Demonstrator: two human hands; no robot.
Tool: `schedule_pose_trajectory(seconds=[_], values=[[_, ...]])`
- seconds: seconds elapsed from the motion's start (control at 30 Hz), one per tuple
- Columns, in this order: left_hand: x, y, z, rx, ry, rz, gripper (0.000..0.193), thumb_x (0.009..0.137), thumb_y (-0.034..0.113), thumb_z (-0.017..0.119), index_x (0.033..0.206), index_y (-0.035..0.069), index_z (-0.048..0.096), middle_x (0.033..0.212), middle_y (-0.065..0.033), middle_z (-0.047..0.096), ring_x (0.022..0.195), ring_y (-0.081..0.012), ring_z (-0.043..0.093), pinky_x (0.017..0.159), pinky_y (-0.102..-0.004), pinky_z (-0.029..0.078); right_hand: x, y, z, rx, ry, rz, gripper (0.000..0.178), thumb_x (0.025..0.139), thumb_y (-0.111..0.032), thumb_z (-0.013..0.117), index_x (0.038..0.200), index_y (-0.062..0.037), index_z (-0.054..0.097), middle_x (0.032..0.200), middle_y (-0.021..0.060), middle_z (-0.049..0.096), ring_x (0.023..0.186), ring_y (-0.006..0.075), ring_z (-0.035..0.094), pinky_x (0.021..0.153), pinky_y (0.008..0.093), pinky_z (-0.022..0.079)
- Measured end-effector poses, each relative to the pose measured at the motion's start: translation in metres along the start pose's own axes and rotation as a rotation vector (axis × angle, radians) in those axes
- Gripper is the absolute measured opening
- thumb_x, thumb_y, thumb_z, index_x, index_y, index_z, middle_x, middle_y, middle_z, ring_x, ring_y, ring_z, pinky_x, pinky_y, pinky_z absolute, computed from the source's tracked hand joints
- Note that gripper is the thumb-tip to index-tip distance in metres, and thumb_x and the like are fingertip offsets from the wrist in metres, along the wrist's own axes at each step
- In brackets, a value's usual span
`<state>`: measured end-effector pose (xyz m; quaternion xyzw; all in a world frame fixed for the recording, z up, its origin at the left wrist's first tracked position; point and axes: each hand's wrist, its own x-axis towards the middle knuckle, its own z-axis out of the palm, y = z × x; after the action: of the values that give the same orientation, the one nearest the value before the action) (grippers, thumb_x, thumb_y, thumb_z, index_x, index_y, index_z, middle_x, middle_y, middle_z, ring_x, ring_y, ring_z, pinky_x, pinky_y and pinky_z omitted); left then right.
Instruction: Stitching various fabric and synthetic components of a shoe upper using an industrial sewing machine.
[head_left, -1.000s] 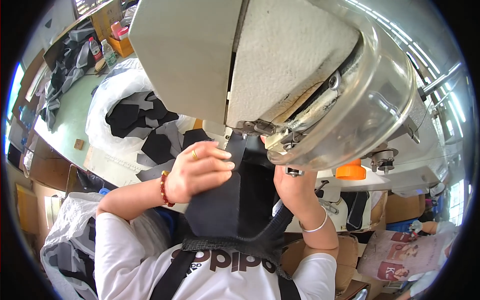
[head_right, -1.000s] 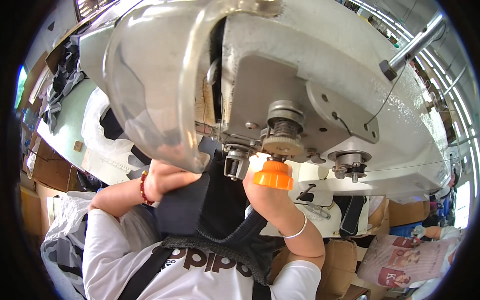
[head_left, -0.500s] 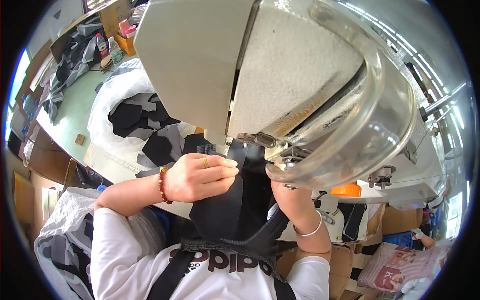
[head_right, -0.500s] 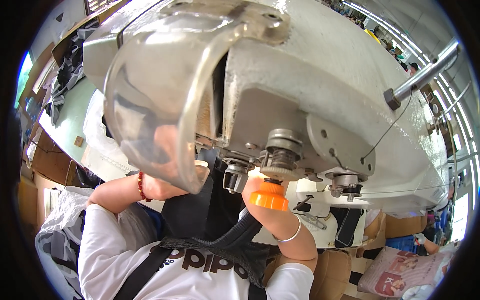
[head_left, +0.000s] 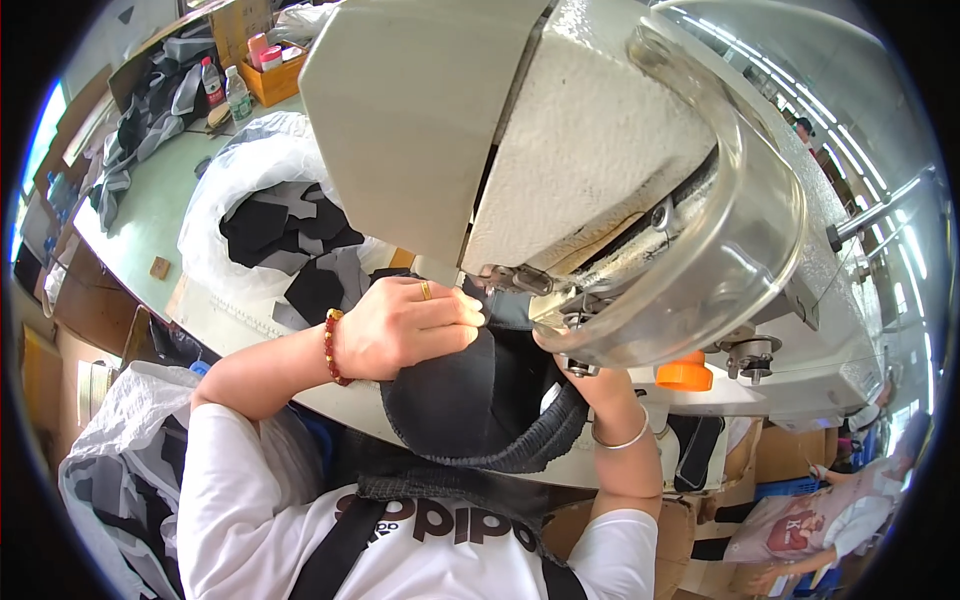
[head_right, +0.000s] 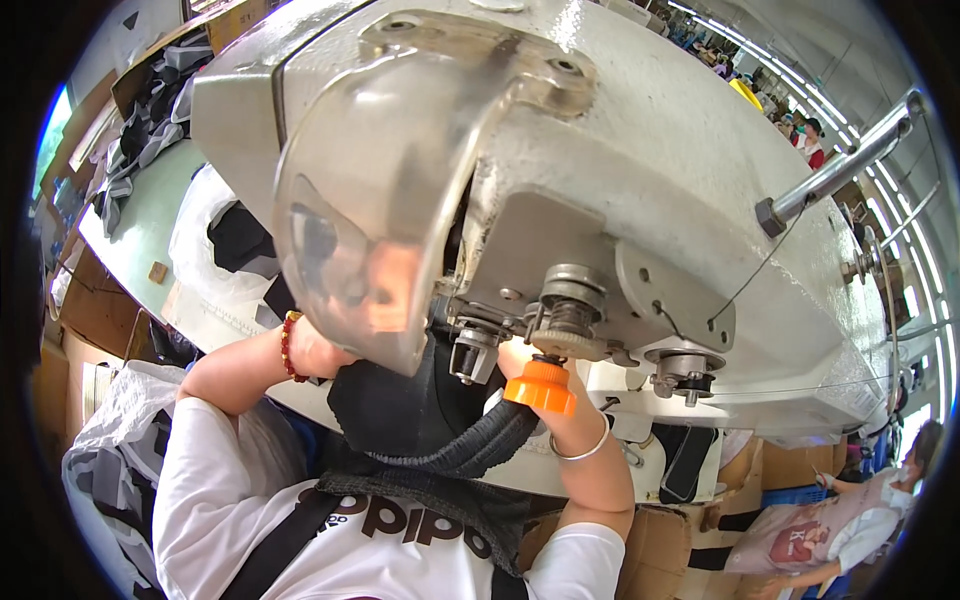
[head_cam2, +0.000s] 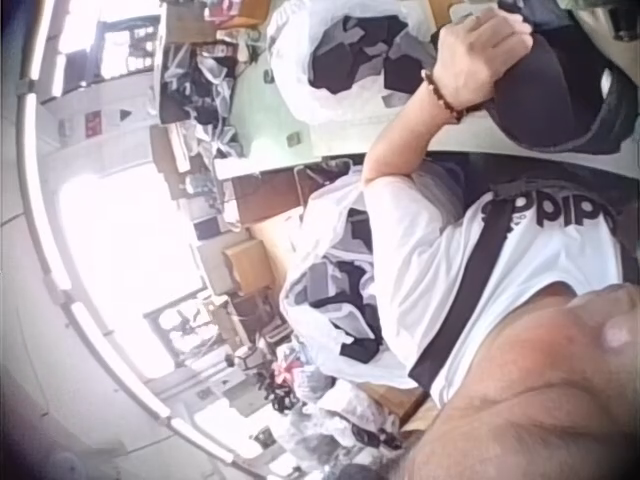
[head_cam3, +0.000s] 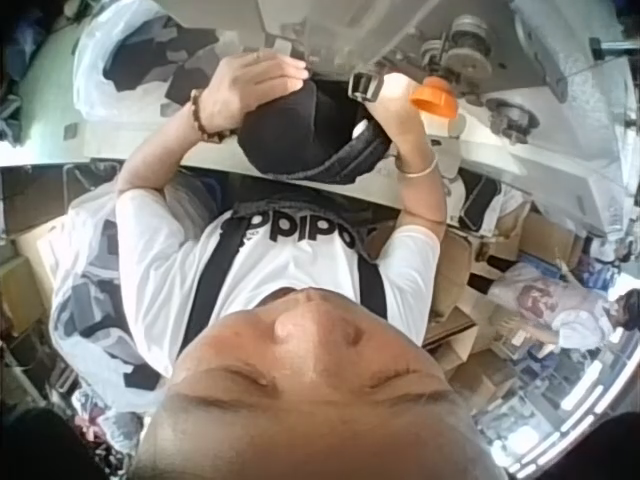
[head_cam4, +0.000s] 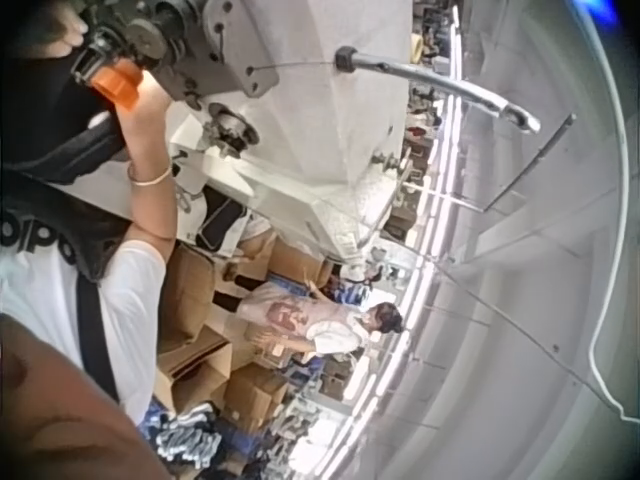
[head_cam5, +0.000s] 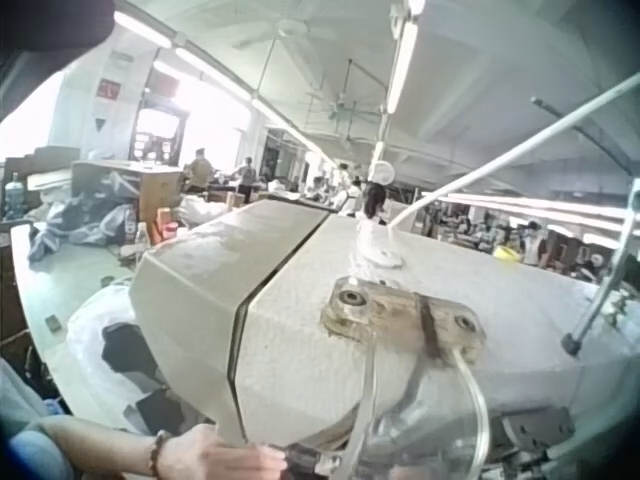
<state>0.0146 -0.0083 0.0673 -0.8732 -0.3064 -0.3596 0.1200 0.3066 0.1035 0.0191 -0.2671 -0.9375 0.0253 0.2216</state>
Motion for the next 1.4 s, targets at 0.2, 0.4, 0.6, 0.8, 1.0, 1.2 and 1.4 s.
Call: schedule_pose_trajectory(seconds=[0.2,0.4,0.6,0.8,1.0,1.2,1.4], values=[[-0.010,-0.009,0.015,-0.232,0.078,-0.093,0.031,0.085,0.019,0.065,0.108,-0.001,0.069,0.111,-0.0131,0.073,0.101,-0.0303,0.074,0.080,-0.0385,0.062,0.004,-0.031,-0.048,0.375,-0.058,0.257,0.026,0.094,-0.004,0.076,0.120,-0.0067,0.077,0.116,0.0116,0.079,0.104,0.0257,0.074,0.090,0.0393,0.057],[-0.019,0.014,0.023,-1.087,0.519,-1.048,0.014,0.099,0.005,0.072,0.110,-0.003,0.076,0.098,-0.0038,0.076,0.092,-0.0099,0.070,0.081,-0.0259,0.057,0.016,-0.038,-0.033,0.499,0.137,0.225,0.007,0.094,-0.008,0.074,0.088,-0.0059,0.070,0.077,0.0121,0.066,0.072,0.0308,0.066,0.067,0.0396,0.050],[-0.020,0.013,0.019,-0.987,0.457,-0.832,0.015,0.096,0.000,0.074,0.111,-0.002,0.078,0.101,-0.0077,0.078,0.095,-0.0168,0.073,0.086,-0.0314,0.059,0.018,-0.030,-0.026,0.341,0.260,0.010,0.019,0.088,-0.005,0.078,0.072,-0.0048,0.067,0.064,0.0116,0.064,0.057,0.0317,0.066,0.056,0.0395,0.052],[-0.013,0.008,0.005,-0.156,0.035,-0.140,0.039,0.078,0.014,0.070,0.112,-0.004,0.077,0.112,-0.0173,0.077,0.106,-0.0360,0.075,0.091,-0.0417,0.062,0.012,-0.041,-0.037,0.292,0.174,0.089,0.024,0.090,-0.001,0.072,0.113,-0.0076,0.079,0.106,0.0145,0.078,0.094,0.0295,0.075,0.087,0.0420,0.057],[-0.010,0.007,0.000,-0.271,0.055,-0.181,0.040,0.078,0.014,0.063,0.111,-0.006,0.076,0.113,-0.0185,0.076,0.106,-0.0364,0.075,0.091,-0.0428,0.062,0.004,-0.040,-0.033,0.190,0.156,0.059,0.018,0.092,-0.009,0.078,0.110,-0.0078,0.080,0.099,0.0123,0.078,0.090,0.0278,0.075,0.083,0.0420,0.058],[-0.016,-0.002,0.012,-0.237,0.050,-0.211,0.039,0.079,0.013,0.064,0.112,-0.004,0.077,0.112,-0.0173,0.077,0.107,-0.0337,0.076,0.091,-0.0428,0.061,-0.004,-0.028,-0.025,0.101,0.034,0.058,0.017,0.093,-0.010,0.079,0.109,-0.0055,0.080,0.099,0.0104,0.079,0.090,0.0248,0.075,0.084,0.0407,0.058],[-0.017,-0.009,0.022,-0.228,0.092,-0.222,0.037,0.081,0.013,0.065,0.112,-0.002,0.079,0.111,-0.0160,0.078,0.107,-0.0332,0.075,0.092,-0.0419,0.060,-0.004,-0.016,-0.027,0.200,-0.027,0.075,0.020,0.092,-0.010,0.080,0.112,-0.0074,0.079,0.100,0.0080,0.077,0.094,0.0242,0.074,0.084,0.0398,0.058]])
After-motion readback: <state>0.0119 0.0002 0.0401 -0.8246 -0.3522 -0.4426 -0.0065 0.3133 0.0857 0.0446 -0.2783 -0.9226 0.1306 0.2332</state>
